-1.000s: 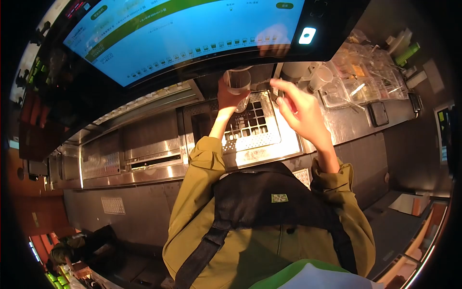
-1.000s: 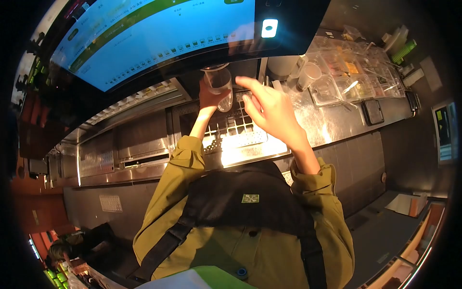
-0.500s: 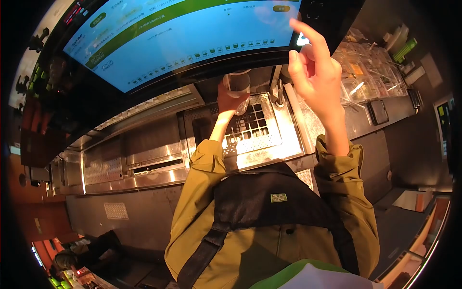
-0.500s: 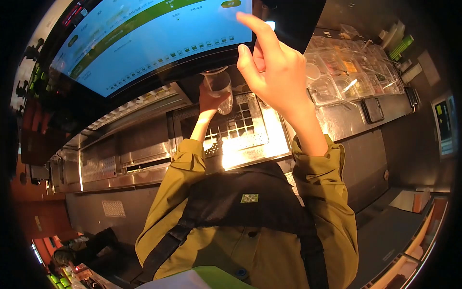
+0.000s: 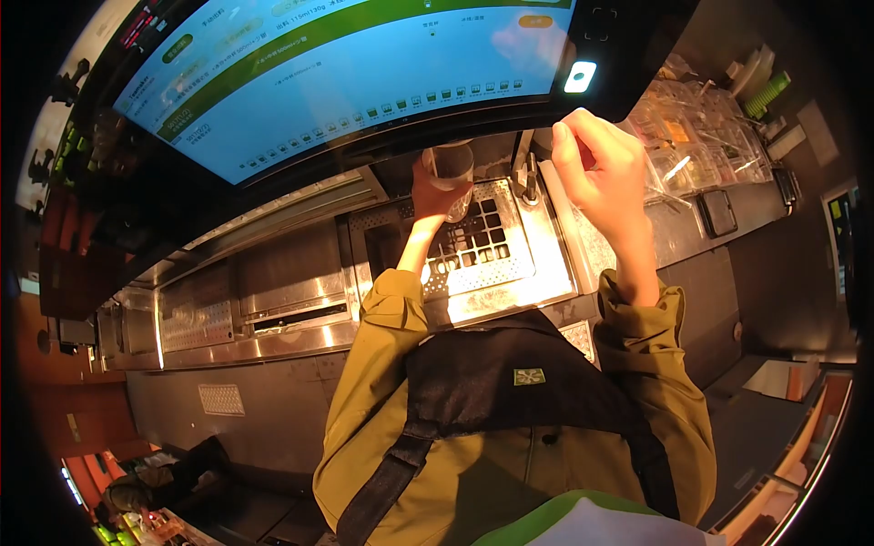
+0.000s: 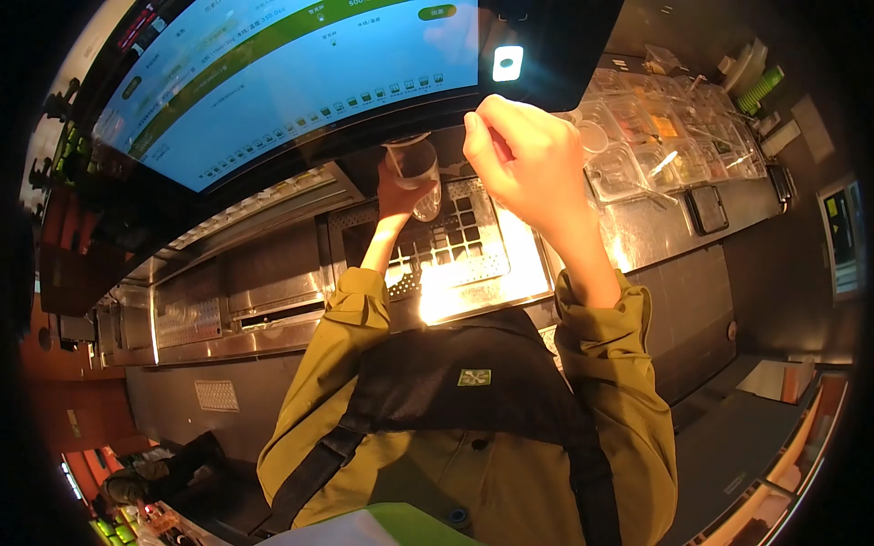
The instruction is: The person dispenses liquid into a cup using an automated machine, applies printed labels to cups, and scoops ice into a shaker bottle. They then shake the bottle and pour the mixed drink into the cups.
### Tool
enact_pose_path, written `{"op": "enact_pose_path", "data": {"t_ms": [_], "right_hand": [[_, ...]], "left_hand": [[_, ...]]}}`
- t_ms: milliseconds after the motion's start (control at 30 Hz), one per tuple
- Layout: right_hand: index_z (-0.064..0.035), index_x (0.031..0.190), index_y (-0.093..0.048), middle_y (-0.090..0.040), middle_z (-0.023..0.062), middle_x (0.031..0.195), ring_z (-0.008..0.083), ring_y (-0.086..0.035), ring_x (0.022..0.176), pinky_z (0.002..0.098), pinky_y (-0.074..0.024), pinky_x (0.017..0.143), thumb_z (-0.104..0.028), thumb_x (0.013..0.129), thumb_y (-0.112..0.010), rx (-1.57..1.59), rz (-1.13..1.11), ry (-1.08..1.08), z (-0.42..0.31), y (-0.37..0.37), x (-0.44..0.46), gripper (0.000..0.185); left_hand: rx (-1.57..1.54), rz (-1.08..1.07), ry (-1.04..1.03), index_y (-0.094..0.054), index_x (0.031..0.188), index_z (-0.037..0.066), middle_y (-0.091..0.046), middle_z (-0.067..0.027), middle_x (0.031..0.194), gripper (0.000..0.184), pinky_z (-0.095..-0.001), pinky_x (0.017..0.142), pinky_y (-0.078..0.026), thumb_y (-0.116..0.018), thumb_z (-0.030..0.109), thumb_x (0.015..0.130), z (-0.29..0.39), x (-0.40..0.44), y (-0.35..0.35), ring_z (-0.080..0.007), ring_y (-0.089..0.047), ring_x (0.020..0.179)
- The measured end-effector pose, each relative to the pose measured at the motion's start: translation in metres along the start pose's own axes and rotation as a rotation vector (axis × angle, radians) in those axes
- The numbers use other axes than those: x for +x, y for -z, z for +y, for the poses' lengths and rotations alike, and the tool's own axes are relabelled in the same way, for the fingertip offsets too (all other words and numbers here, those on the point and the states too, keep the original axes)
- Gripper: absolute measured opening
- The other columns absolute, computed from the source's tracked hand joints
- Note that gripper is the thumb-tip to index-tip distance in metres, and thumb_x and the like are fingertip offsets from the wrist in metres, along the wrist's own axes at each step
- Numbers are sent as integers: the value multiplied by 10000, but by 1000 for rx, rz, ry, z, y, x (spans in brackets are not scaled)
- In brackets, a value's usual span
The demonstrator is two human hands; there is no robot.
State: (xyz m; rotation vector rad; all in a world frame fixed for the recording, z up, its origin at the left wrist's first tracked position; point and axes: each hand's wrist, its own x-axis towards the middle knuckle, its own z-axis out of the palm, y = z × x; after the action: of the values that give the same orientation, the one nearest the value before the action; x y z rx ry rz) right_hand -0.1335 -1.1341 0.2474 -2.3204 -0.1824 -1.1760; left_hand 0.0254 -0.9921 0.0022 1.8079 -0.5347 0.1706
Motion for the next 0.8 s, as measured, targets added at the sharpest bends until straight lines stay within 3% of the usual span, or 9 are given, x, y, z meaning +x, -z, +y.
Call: {"op": "enact_pose_path", "data": {"t_ms": [500,567,600,733,800], "right_hand": [[-52,660,-509,-430,30,498,151,-433,429,278,-339,418,-102,772,-597,42,-15,31,6,-7,-5,151],[-69,790,-559,-414,14,486,132,-426,415,266,-341,415,-103,766,-601,83,-6,-11,7,-8,-7,59],[-77,855,-584,-406,6,481,123,-423,408,260,-343,413,-103,763,-603,104,-2,-31,7,-9,-7,97],[-69,1278,-423,-356,-32,484,38,-335,428,200,-282,419,-14,780,-528,117,45,55,3,-11,0,512],[-75,1274,-432,-350,-33,481,38,-330,424,198,-283,418,-11,776,-531,81,71,70,0,-11,7,512]], "left_hand": [[-8,-17,54,-324,1233,-5,-487,-208,1177,909,-376,937,-426,-840,242,527,8,-2,2,-309,-494,1112],[-27,-7,26,-324,1234,-6,-484,-210,1183,906,-376,943,-421,-839,237,528,1,-2,-1,-309,-492,1116],[-39,-5,14,-323,1235,-7,-482,-211,1187,907,-377,946,-417,-838,234,529,-2,-1,-1,-311,-490,1119],[-63,-2,-15,-318,1243,-12,-475,-217,1198,912,-382,958,-406,-835,227,530,-5,0,-3,-320,-477,1134],[-59,-7,-13,-314,1250,-10,-471,-217,1202,918,-385,960,-403,-836,225,532,-4,1,-2,-321,-470,1142]]}}
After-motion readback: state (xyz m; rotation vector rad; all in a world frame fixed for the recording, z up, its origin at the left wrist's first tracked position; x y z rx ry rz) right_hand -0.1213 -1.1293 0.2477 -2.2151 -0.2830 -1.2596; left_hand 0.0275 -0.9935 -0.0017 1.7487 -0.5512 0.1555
